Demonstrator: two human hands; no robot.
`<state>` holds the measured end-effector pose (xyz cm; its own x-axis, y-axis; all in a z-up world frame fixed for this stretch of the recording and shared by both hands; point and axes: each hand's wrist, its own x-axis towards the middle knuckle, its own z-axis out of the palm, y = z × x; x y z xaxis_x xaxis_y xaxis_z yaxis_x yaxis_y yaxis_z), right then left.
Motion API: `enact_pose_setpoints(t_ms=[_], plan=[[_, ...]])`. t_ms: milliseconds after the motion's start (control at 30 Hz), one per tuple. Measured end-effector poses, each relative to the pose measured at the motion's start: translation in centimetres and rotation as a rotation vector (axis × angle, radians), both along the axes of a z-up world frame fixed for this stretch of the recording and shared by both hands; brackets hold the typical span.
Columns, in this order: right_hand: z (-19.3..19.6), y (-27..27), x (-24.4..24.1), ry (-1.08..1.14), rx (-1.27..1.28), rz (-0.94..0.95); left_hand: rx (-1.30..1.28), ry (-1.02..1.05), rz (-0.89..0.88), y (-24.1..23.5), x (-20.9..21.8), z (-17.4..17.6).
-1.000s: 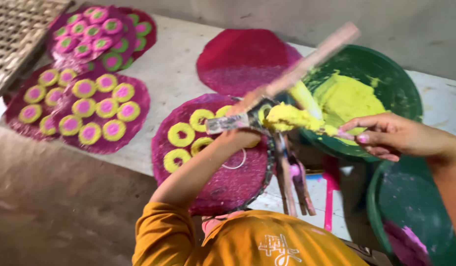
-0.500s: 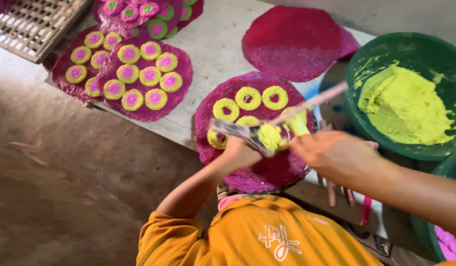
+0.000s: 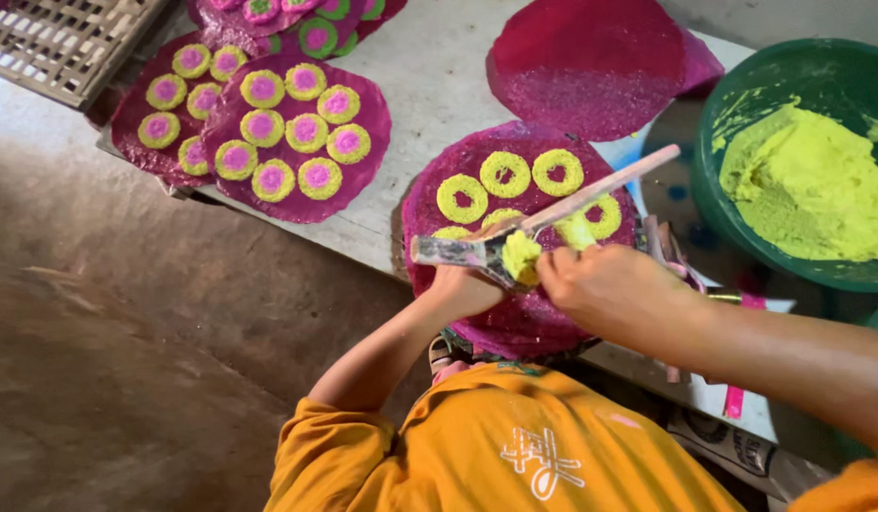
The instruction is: The person uses a specialized wooden tool with circular metal rings to apply yellow and pink paste patterns onto several pink circular bases. They scoop paste from green plastic bowls and press the tool onto the bases repeatedly to create decorative rings.
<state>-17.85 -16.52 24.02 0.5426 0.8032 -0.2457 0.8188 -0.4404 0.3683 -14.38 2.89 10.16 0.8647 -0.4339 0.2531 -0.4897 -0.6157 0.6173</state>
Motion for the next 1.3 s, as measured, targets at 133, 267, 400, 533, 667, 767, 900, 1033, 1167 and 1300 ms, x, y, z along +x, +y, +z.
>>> enact_pose_setpoints(t_ms=[133,267,400,533,667,767,900,1033,1167,1300], plan=[[4.6,-3.3,-1.6,0.133,0.115,-0.441,-0.442,0.242,0.151,3.0,1.8,1.4],[4.9,-2.7,-0.5,0.219,0.842,-0.561,-0.304,-0.148,0.396,3.4,3.3,3.3],[-5.5,-0.2,0.7,0.419,1.186,-0.747,-0.096,-0.483,0.413,0.9,4.1,2.6],[-12.7,-2.4,-1.1,0.452,1.340,-0.647,-0.050,-0.310,0.451,1.1,6.0,2.1],[-12.8,-6.3,-0.9,0.639,1.362,-0.809,-0.035,-0.392,0.340,0.1,6.8,1.9],[-11.7,-8.0,1.3,0.676,1.320,-1.115,-0.048,-0.173,0.336,-2.3,6.9,2.0],[-14.1,-8.1,1.9,0.425,1.350,-0.770,0.098,-0.414,0.274,-4.7,8.3,1.4],[-16.9,-10.7,0.2,0.455,1.324,-0.759,-0.100,-0.188,0.387,-5.4,10.0,0.3],[-14.7,-20.3,0.6,0.423,1.166,-1.132,-0.420,0.251,0.371,-5.3,10.9,-1.3],[-10.5,-30.5,3.4,-0.008,0.529,-1.217,-0.499,0.654,0.217,-6.1,9.7,-3.6]])
